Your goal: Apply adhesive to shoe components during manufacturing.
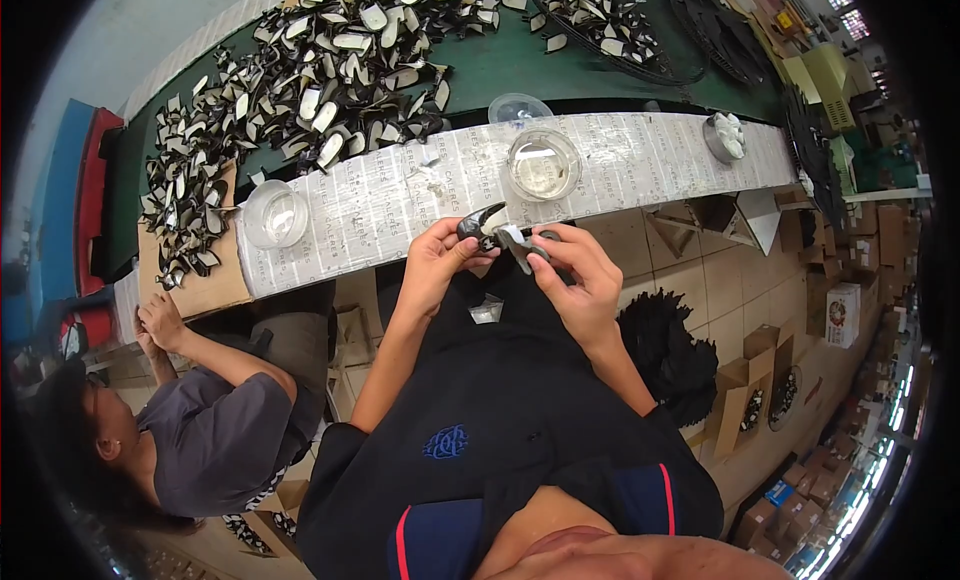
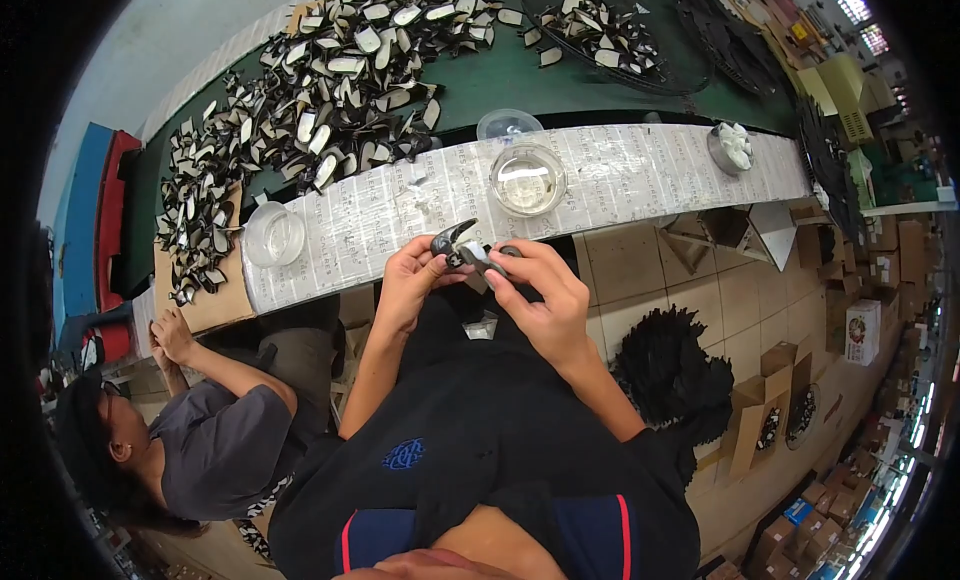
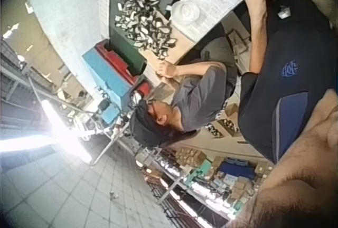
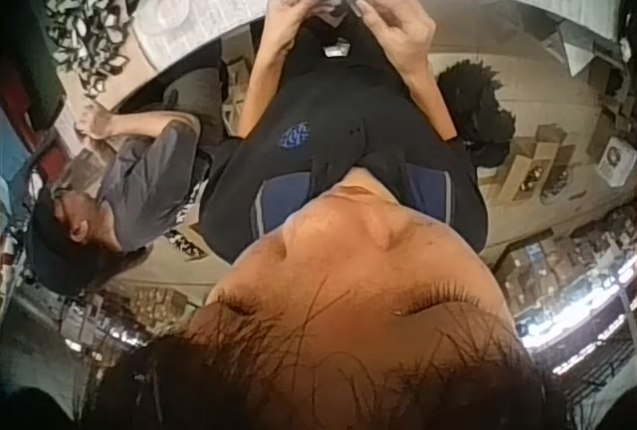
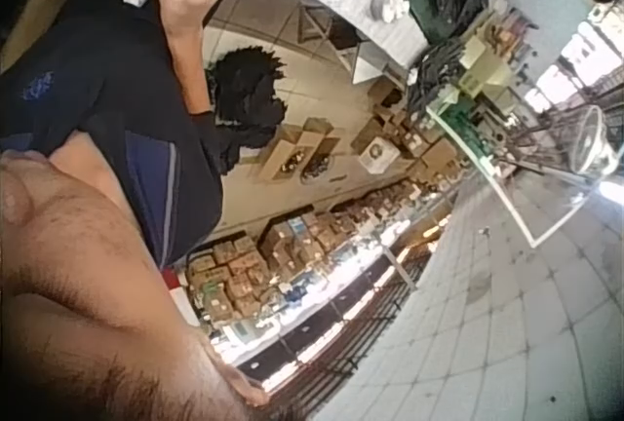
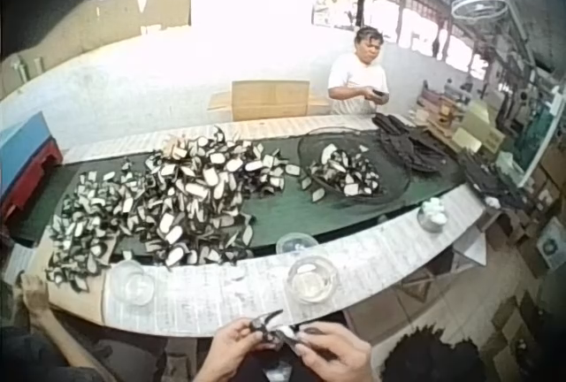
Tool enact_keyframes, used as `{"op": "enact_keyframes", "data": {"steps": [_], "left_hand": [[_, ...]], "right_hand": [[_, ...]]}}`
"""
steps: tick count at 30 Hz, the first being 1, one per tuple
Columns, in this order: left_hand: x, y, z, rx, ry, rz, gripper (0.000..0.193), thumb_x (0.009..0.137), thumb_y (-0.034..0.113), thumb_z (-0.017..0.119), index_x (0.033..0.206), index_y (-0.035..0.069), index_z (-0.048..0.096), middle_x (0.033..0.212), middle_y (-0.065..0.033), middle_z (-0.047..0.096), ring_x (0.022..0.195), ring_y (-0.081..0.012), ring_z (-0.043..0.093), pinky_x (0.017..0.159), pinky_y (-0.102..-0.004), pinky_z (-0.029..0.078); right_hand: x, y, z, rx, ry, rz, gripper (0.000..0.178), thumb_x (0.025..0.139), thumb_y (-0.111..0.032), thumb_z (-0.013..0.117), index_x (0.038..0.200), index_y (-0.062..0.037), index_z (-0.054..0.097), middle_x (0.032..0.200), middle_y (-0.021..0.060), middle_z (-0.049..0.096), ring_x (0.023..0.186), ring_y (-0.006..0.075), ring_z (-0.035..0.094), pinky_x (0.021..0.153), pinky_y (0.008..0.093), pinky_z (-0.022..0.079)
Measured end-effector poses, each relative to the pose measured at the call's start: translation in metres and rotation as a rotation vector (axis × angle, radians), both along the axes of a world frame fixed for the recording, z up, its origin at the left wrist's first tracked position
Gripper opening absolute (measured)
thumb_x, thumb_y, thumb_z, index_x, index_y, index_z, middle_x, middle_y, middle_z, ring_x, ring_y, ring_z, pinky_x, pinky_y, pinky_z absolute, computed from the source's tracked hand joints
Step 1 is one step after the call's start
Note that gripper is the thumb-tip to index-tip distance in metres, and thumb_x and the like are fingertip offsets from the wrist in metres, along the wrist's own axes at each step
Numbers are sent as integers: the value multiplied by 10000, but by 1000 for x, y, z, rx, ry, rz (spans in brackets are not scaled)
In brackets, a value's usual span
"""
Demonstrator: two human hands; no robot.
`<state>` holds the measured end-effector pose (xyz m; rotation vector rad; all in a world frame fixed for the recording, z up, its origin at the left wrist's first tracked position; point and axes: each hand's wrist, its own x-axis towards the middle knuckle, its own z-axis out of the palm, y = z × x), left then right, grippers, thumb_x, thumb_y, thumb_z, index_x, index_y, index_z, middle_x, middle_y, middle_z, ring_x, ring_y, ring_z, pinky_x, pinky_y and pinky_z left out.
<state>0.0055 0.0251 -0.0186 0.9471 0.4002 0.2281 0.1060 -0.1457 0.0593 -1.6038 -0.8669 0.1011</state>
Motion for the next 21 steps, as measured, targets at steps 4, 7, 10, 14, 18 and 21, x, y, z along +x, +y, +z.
{"op": "enact_keyframes", "data": {"steps": [4, 7, 10, 14, 18, 21], "left_hand": [[0, -3, 8, -1, 13, -21, 239, 952, 73, 611, 1154, -46, 562, 1030, -139, 692, 923, -221, 703, 807, -299, 580], [2, -4, 9, -1, 9, -30, 225, 949, 71, 614, 1139, -40, 565, 1026, -136, 692, 922, -218, 703, 812, -300, 578], [1, -5, 9, -2, 7, -24, 214, 948, 70, 617, 1126, -37, 566, 1021, -133, 692, 920, -206, 699, 812, -299, 576], [2, -5, 9, 13, -2, -13, 217, 946, 71, 621, 1125, -38, 566, 1012, -128, 692, 917, -193, 694, 814, -297, 574], [2, -6, 8, 37, 13, -22, 219, 944, 80, 628, 1119, -37, 567, 1002, -120, 694, 909, -179, 691, 780, -281, 566], [2, -5, 6, 55, 23, -27, 217, 944, 85, 631, 1115, -34, 569, 998, -118, 695, 902, -175, 691, 759, -272, 559]], "right_hand": [[10, 6, -7, -95, -319, -23, 241, 778, 16, 755, 1010, 6, 688, 1048, 144, 657, 883, 244, 678, 735, 316, 564], [12, 8, -12, -116, -360, 10, 247, 778, 0, 757, 1015, -2, 687, 1042, 141, 652, 878, 265, 675, 735, 328, 559], [12, 9, -14, -137, -378, 46, 254, 782, -10, 757, 1025, -5, 683, 1046, 142, 647, 868, 274, 675, 724, 333, 565], [14, 10, -16, -151, -417, 51, 263, 786, -14, 754, 1036, -6, 675, 1051, 141, 644, 860, 284, 675, 708, 338, 571], [15, 13, -17, -160, -450, 10, 257, 788, -16, 751, 1033, -6, 672, 1051, 140, 641, 846, 286, 678, 698, 340, 570], [15, 13, -16, -191, -477, -32, 255, 790, -16, 748, 1033, -6, 671, 1049, 140, 639, 824, 287, 680, 686, 341, 567]]}}
